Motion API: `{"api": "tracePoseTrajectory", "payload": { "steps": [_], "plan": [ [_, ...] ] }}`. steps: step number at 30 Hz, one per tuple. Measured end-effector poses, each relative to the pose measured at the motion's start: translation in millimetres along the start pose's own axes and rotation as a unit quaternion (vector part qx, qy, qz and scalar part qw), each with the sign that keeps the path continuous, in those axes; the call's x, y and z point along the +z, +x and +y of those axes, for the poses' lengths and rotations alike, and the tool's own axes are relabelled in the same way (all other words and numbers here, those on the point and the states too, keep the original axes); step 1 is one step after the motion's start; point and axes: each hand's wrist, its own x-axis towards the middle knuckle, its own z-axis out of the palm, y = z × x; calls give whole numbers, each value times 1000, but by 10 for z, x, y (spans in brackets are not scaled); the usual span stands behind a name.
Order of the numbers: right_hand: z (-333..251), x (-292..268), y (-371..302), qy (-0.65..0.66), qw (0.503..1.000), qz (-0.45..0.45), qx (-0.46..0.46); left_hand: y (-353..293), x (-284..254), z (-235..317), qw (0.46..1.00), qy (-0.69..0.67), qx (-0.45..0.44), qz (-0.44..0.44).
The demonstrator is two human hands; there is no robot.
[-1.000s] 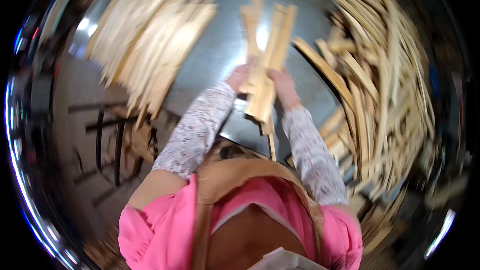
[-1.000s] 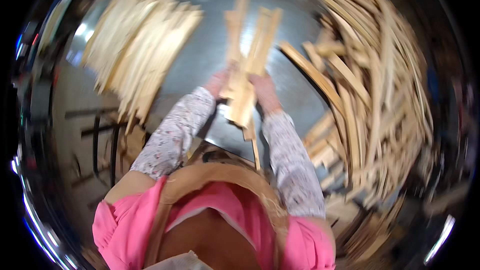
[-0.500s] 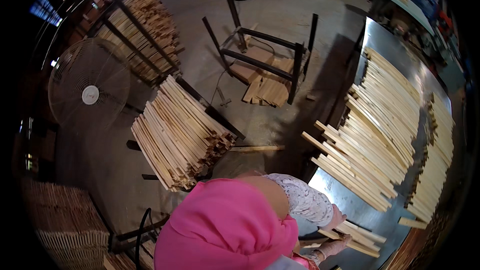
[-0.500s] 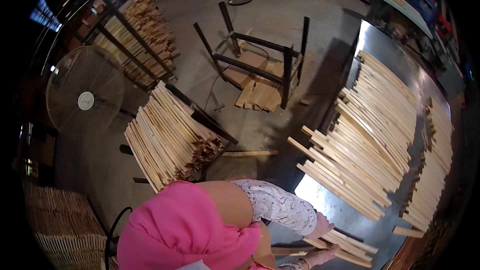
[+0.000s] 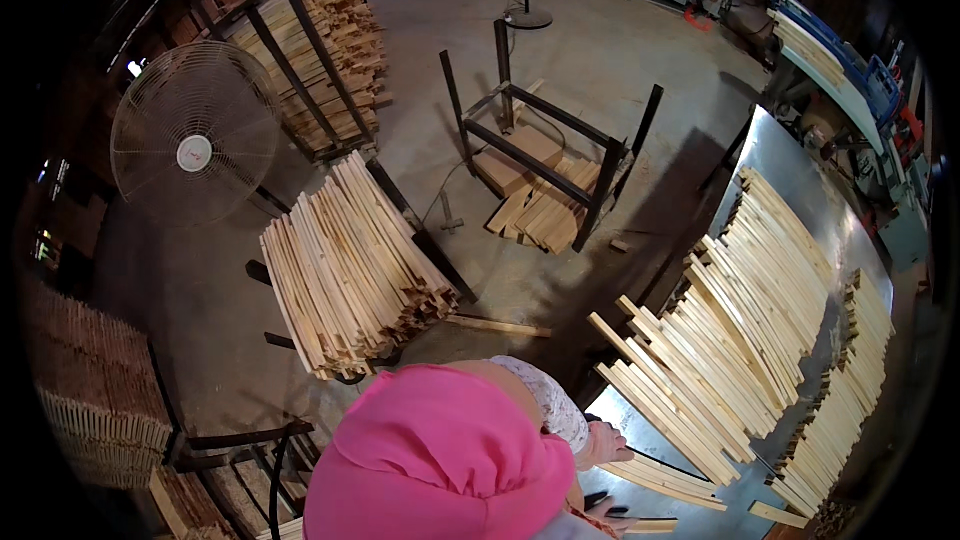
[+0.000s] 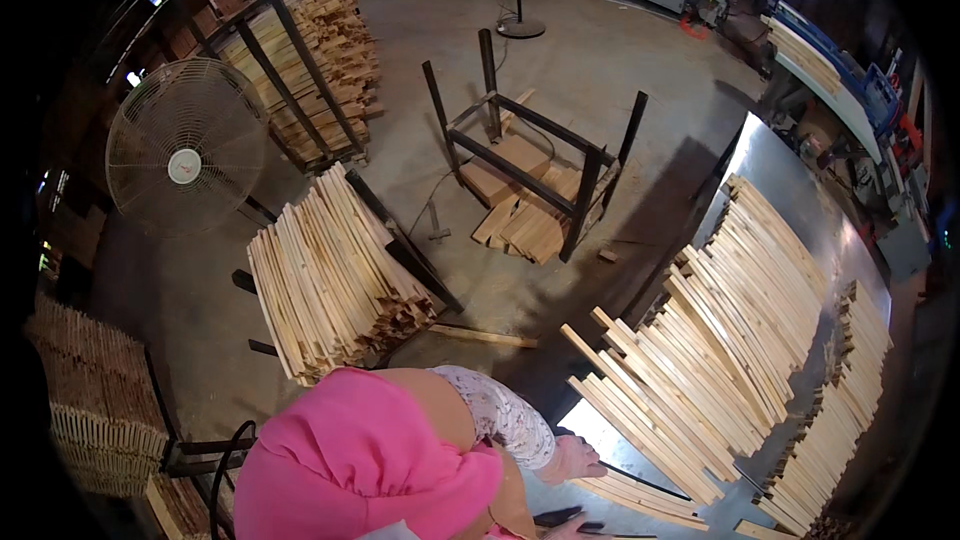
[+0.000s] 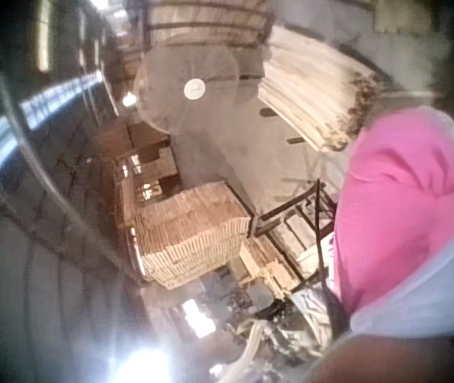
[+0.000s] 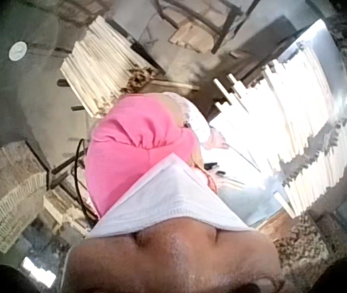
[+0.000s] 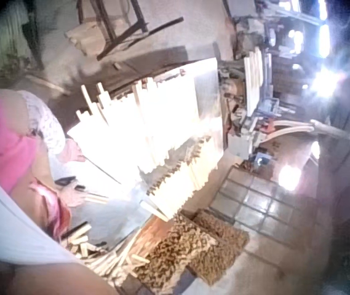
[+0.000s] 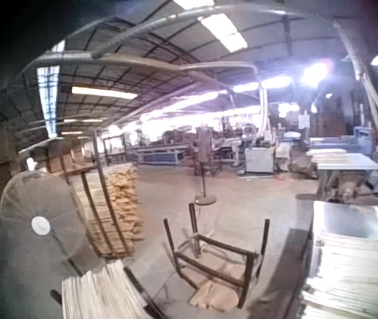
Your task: The person sorts thin wooden strips on a metal table, picking them up from a disorganized pile and arranging them into neat stacks. The person repeatedly gathers strips, aligns them, and places them into organized piles on the left side of the table.
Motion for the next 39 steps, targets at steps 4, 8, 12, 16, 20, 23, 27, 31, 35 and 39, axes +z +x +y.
{"api": "tracePoseTrajectory", "payload": {
  "steps": [4, 8, 12, 16, 20, 23, 27, 31, 35, 39],
  "plan": [
    [81, -74, 35, 18, 999, 27, 3, 19, -139, -39, 1000, 21, -2, 11],
    [664, -586, -139, 79, 991, 95, 49, -54, -6, -226, 995, -59, 32, 78],
    [3, -470, 163, -90, 994, 43, 36, -184, -902, -195, 993, -104, 28, -57],
    [-528, -5, 267, 28, 995, 12, 94, -63, -528, -238, 972, 169, 164, 2],
    [257, -810, -398, -60, 993, 99, 4, -22, -623, -190, 955, 231, 182, -45],
    [1416, -1650, -1064, -246, 904, 341, 78, -121, -387, -265, 956, 218, 196, 6],
    [2891, -2514, -2145, -444, 825, 264, 228, -170, -482, 167, 952, 176, 251, -20],
    [3010, -2806, -1845, -454, 843, 158, 240, -165, 9, 791, 941, 74, 330, -29],
    [2356, -2701, -1314, -252, 924, 259, 123, -251, 497, 1702, 931, -195, 257, -170],
    [931, -2281, -1018, 206, 950, 191, 134, -259, 648, 2455, 905, -345, 139, -208]
  ]
}}
